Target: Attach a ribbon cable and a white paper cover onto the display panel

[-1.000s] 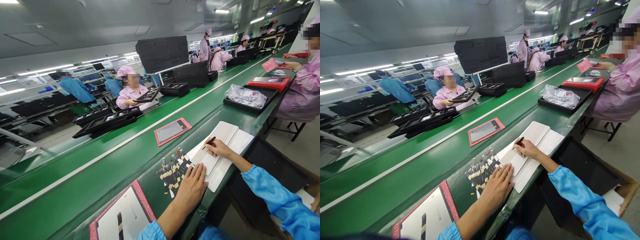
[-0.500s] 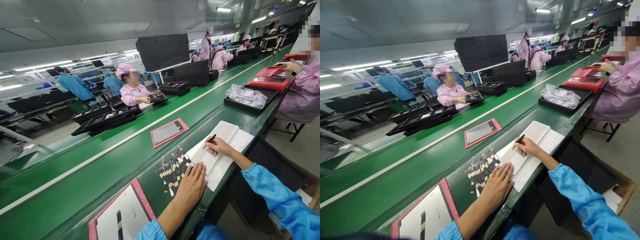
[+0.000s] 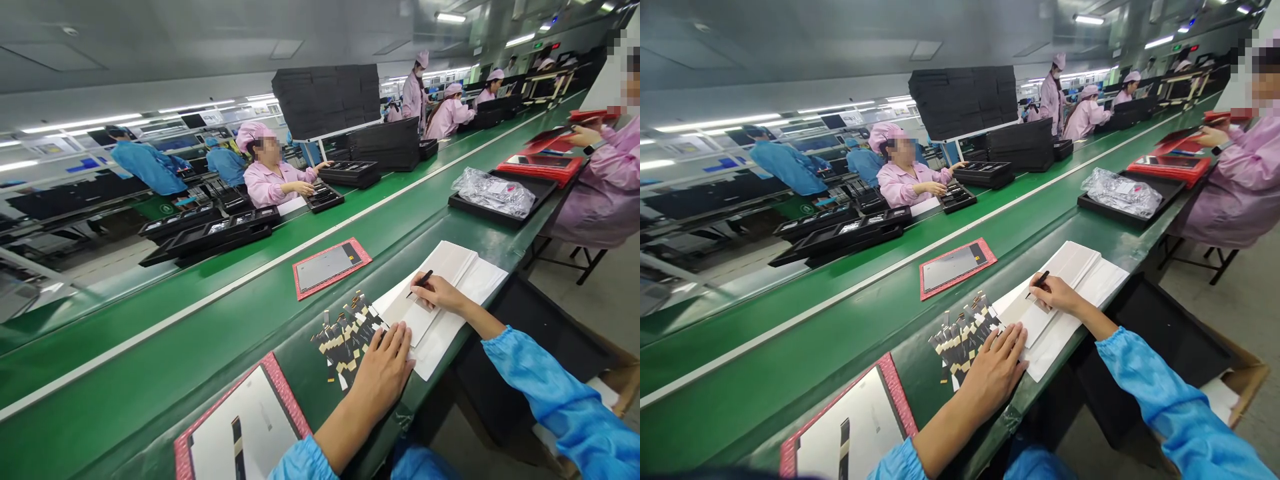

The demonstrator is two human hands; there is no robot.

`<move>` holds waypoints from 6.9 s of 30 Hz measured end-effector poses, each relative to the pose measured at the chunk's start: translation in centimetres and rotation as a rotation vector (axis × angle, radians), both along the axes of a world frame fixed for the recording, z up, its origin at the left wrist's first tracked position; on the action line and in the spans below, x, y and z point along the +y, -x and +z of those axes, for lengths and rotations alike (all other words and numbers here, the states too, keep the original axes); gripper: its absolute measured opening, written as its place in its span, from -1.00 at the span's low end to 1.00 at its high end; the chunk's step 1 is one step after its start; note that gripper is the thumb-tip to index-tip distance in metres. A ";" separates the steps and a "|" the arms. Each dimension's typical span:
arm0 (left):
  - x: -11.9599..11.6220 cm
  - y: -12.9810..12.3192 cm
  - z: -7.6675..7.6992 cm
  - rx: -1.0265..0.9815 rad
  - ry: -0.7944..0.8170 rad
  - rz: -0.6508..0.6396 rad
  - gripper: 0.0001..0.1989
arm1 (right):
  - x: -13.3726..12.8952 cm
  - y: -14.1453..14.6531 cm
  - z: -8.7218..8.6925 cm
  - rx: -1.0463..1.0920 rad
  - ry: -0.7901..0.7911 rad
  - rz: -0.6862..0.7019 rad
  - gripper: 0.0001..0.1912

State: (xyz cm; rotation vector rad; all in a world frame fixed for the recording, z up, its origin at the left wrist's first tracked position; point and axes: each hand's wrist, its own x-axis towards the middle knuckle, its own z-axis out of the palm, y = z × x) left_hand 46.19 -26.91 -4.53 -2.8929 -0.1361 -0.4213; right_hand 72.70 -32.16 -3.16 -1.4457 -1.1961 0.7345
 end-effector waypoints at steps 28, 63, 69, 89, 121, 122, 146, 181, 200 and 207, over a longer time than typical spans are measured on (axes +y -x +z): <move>5.3 -6.3 4.7 -0.102 -0.050 0.091 -0.61 | 0.1 -0.9 1.1 0.119 0.060 0.152 -0.93; -2.5 18.8 5.2 -0.222 1.010 0.711 -0.52 | -7.1 19.9 4.9 -0.328 -0.297 0.236 -0.44; -5.1 21.2 3.2 -0.364 1.488 0.861 -0.63 | -5.8 22.6 4.4 -0.242 -0.228 0.329 -0.50; -7.3 26.1 2.0 -0.477 1.312 1.131 -0.59 | -1.9 27.0 0.2 0.050 0.196 0.304 -0.83; -7.9 25.7 2.8 -0.439 1.005 1.094 -0.79 | -2.2 27.5 1.0 -0.015 0.272 0.358 -0.82; -7.8 25.7 2.8 -0.439 0.997 1.094 -0.79 | -2.2 27.5 1.0 -0.017 0.269 0.363 -0.83; -7.7 25.4 3.4 -0.419 0.964 1.107 -0.79 | -2.2 27.5 1.0 -0.001 0.279 0.387 -0.76; -8.0 25.3 3.1 -0.399 1.002 1.144 -0.79 | -2.2 27.6 1.0 -0.066 0.263 0.356 -0.71; -7.9 25.4 3.2 -0.362 1.010 1.140 -0.79 | -2.2 27.4 0.9 -0.109 0.261 0.362 -0.74; -7.9 25.4 3.3 -0.356 0.995 1.126 -0.79 | -2.1 27.4 1.0 -0.142 0.260 0.362 -0.73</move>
